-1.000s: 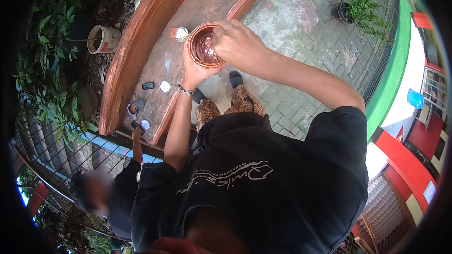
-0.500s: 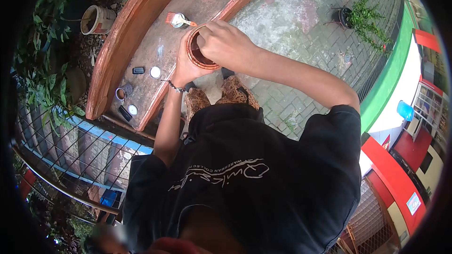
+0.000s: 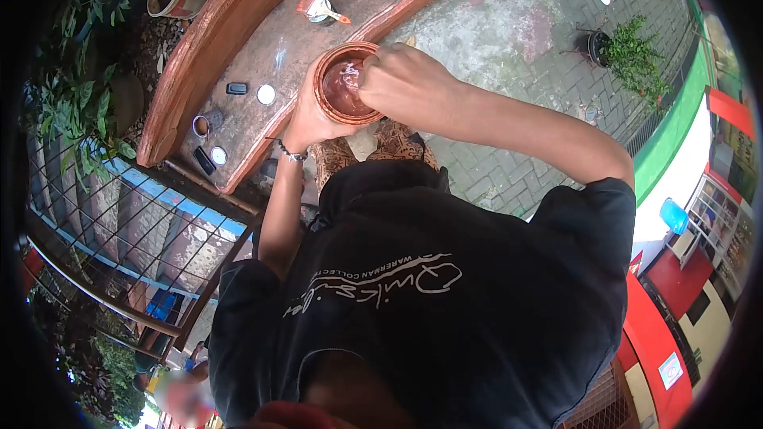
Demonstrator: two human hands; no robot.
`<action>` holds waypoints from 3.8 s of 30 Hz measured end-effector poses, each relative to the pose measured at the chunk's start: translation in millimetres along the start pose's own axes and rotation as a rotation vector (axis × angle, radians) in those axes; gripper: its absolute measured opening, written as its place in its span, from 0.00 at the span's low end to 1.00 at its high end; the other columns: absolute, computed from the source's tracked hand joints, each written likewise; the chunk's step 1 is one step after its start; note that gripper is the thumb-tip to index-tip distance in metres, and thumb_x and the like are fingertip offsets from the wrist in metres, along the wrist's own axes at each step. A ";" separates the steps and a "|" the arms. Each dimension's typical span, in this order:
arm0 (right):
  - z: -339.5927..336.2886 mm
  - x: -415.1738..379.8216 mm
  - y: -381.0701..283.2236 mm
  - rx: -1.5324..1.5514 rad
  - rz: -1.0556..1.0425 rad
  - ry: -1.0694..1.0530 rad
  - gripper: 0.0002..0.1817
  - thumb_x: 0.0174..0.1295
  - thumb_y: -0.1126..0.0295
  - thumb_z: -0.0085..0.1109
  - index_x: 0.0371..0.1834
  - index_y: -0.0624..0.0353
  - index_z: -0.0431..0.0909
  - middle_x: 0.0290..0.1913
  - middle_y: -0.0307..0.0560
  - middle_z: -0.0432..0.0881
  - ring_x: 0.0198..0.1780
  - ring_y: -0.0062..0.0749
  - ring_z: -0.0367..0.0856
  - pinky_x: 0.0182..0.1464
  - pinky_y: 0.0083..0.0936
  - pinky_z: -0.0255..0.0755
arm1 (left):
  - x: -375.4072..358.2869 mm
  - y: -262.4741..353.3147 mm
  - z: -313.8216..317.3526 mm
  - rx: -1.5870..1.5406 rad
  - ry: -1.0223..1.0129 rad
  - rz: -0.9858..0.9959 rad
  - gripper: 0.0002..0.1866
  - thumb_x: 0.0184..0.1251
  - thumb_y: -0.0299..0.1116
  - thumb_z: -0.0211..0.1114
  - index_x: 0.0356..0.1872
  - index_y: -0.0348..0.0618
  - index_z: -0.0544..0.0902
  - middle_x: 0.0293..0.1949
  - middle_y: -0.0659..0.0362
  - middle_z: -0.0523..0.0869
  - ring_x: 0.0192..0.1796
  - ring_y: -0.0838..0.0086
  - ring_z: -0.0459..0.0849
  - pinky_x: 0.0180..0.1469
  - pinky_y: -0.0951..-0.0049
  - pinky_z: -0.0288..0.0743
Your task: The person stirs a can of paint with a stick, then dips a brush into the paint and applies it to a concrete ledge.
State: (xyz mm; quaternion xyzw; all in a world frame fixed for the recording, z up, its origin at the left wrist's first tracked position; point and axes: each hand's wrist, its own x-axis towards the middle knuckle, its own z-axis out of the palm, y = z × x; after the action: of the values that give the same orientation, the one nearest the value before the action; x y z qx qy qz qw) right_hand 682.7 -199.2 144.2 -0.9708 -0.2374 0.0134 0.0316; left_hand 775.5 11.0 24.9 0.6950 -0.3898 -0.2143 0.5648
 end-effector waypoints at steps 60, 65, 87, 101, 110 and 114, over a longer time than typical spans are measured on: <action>-59.6 80.6 30.8 -0.412 0.058 0.844 0.02 0.54 0.68 0.65 0.29 0.50 0.84 0.29 0.33 0.81 0.39 0.24 0.81 0.40 0.29 0.66 | 96.1 47.8 -52.3 0.281 0.624 0.465 0.67 0.32 0.38 0.94 0.75 0.41 0.57 0.69 0.49 0.74 0.68 0.62 0.79 0.72 0.57 0.74; -54.7 76.9 16.5 -0.303 0.017 0.774 0.02 0.53 0.68 0.66 0.29 0.51 0.85 0.30 0.33 0.83 0.40 0.24 0.82 0.42 0.30 0.67 | 91.8 42.4 -54.0 0.198 0.659 0.503 0.61 0.36 0.44 0.92 0.73 0.39 0.62 0.69 0.47 0.73 0.69 0.58 0.78 0.72 0.59 0.74; -47.8 66.2 10.3 -0.271 0.191 0.679 0.05 0.56 0.67 0.66 0.32 0.52 0.90 0.33 0.39 0.89 0.43 0.26 0.86 0.48 0.35 0.67 | 70.6 27.0 -49.0 0.282 0.633 0.436 0.59 0.35 0.45 0.92 0.71 0.43 0.64 0.69 0.44 0.75 0.72 0.50 0.75 0.74 0.52 0.70; -41.7 49.6 19.3 -0.176 0.328 0.511 0.10 0.67 0.61 0.66 0.39 0.54 0.90 0.33 0.42 0.87 0.39 0.33 0.85 0.47 0.34 0.65 | 59.2 47.3 -35.9 0.487 0.534 0.377 0.61 0.27 0.47 0.94 0.70 0.41 0.70 0.65 0.47 0.79 0.69 0.50 0.78 0.72 0.51 0.71; -33.1 54.6 12.6 -0.272 0.204 0.488 0.04 0.49 0.67 0.69 0.22 0.53 0.87 0.25 0.44 0.87 0.35 0.36 0.89 0.49 0.38 0.70 | 54.4 38.5 -11.1 -0.020 0.309 0.165 0.59 0.31 0.41 0.92 0.70 0.38 0.68 0.66 0.49 0.80 0.67 0.58 0.81 0.72 0.58 0.75; -31.6 30.7 9.4 0.029 0.217 0.177 0.05 0.52 0.67 0.69 0.22 0.54 0.87 0.27 0.48 0.88 0.33 0.40 0.89 0.49 0.39 0.71 | 40.2 22.1 -10.4 -0.032 0.121 0.148 0.64 0.29 0.39 0.92 0.74 0.36 0.65 0.67 0.49 0.79 0.69 0.62 0.80 0.75 0.59 0.72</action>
State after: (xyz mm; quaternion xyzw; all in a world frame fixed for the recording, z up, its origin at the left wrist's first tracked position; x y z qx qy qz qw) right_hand 715.6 -195.1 174.8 -0.9876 -0.1269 -0.0654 0.0650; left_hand 800.9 -15.4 54.4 0.6667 -0.4018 -0.1357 0.6129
